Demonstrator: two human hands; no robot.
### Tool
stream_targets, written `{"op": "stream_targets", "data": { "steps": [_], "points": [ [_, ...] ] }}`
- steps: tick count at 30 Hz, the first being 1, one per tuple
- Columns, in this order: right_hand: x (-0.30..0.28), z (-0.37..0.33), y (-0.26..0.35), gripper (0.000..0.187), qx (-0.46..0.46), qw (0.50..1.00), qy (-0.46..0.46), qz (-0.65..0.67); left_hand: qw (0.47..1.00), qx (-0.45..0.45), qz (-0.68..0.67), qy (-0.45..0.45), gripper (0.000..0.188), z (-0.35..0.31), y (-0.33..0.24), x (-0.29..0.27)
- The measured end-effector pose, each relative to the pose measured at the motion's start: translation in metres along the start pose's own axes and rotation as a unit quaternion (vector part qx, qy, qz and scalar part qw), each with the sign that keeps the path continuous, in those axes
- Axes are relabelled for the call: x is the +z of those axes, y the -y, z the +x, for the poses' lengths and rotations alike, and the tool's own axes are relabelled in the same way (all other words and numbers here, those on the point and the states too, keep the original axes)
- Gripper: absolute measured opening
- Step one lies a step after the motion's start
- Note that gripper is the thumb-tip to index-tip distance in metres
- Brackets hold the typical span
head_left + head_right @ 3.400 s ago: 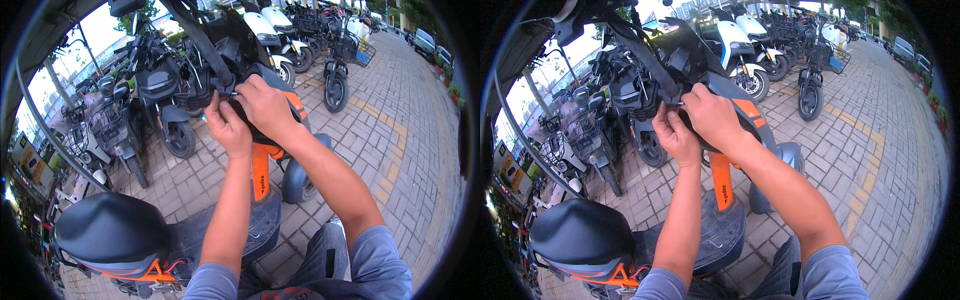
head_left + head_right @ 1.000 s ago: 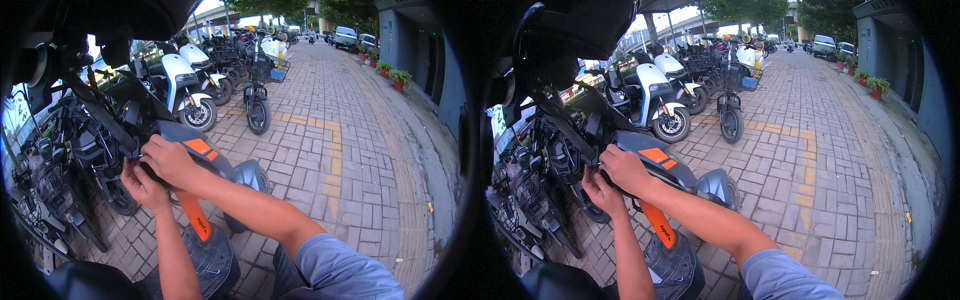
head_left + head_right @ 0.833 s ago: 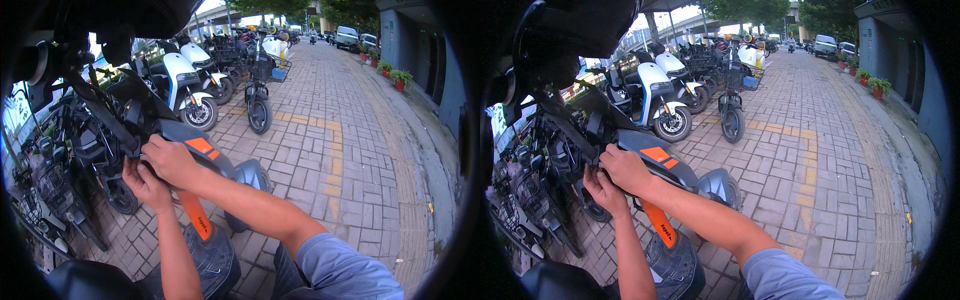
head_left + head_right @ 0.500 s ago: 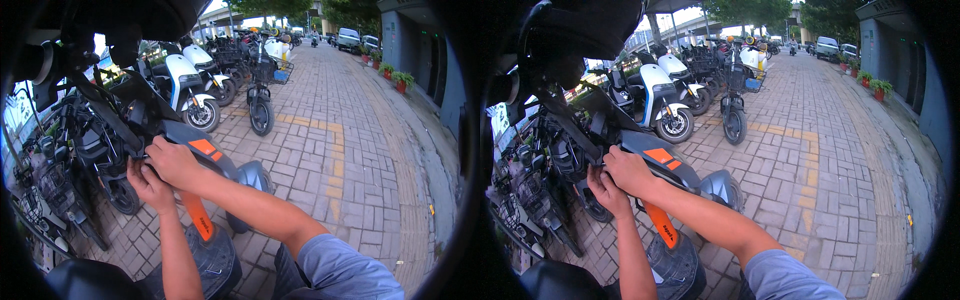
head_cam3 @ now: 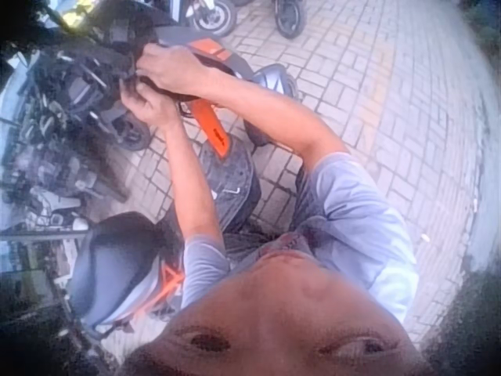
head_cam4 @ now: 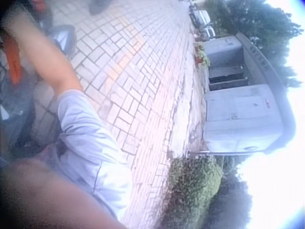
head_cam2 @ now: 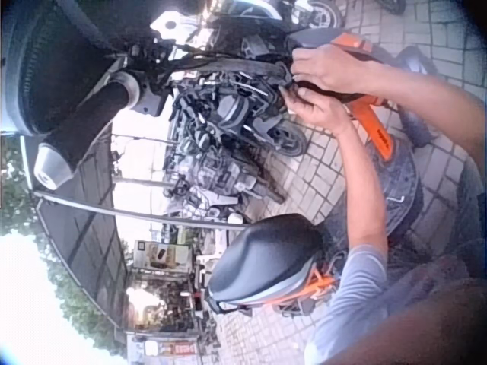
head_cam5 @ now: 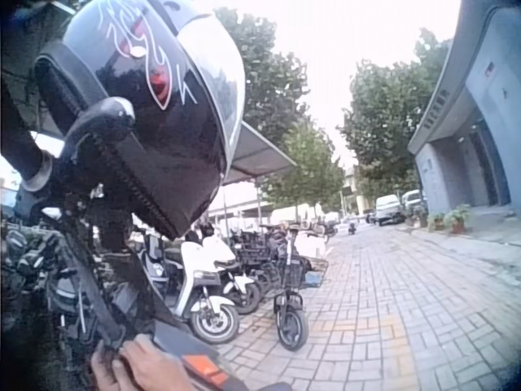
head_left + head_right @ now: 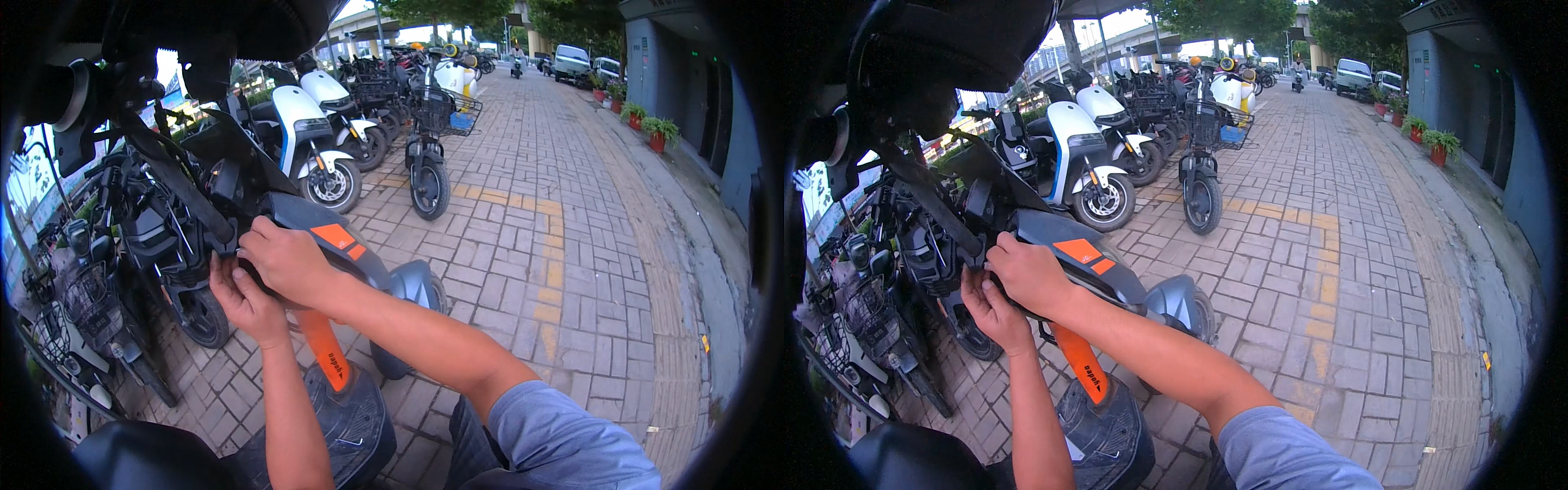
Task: The person assembles a black plastic component with white zip ties onto the handlebar area of an orange electric scooter. They repeatedly thread and tighten the ties, then attach the component to the scooter's handlebar stem and secure it in place.
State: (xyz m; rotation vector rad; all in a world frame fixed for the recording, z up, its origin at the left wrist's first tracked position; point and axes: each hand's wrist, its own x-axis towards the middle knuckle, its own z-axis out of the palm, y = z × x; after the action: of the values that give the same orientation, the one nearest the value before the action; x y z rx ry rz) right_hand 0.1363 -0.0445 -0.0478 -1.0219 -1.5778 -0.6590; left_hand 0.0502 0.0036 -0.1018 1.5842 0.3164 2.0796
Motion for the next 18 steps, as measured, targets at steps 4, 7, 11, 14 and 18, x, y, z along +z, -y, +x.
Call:
{"op": "stream_targets", "data": {
  "steps": [4, 7, 11, 14, 18],
  "points": [
    [0.000, 0.002, 0.007, 0.012, 0.019, 0.999, 0.021, -0.031, 1.000, 0.002, -0.006, -0.006, 0.038, 0.002, 0.003, -0.003],
    [-0.010, 0.005, 0.013, 0.013, 0.020, 0.998, 0.056, -0.030, 1.000, -0.002, -0.004, -0.008, 0.038, 0.001, 0.001, -0.003],
    [0.000, 0.001, -0.004, 0.014, 0.008, 1.000, 0.016, -0.011, 1.000, -0.006, -0.019, -0.011, 0.037, 0.001, -0.002, 0.002],
    [-0.005, 0.003, 0.002, 0.012, 0.025, 0.999, -0.027, 0.039, 0.999, -0.011, 0.035, -0.003, 0.038, 0.001, -0.010, 0.001],
    [-0.003, 0.005, 0.004, 0.010, 0.020, 1.000, -0.009, 0.012, 1.000, -0.009, -0.013, 0.004, 0.038, 0.002, -0.004, 0.001]
  ]
}}
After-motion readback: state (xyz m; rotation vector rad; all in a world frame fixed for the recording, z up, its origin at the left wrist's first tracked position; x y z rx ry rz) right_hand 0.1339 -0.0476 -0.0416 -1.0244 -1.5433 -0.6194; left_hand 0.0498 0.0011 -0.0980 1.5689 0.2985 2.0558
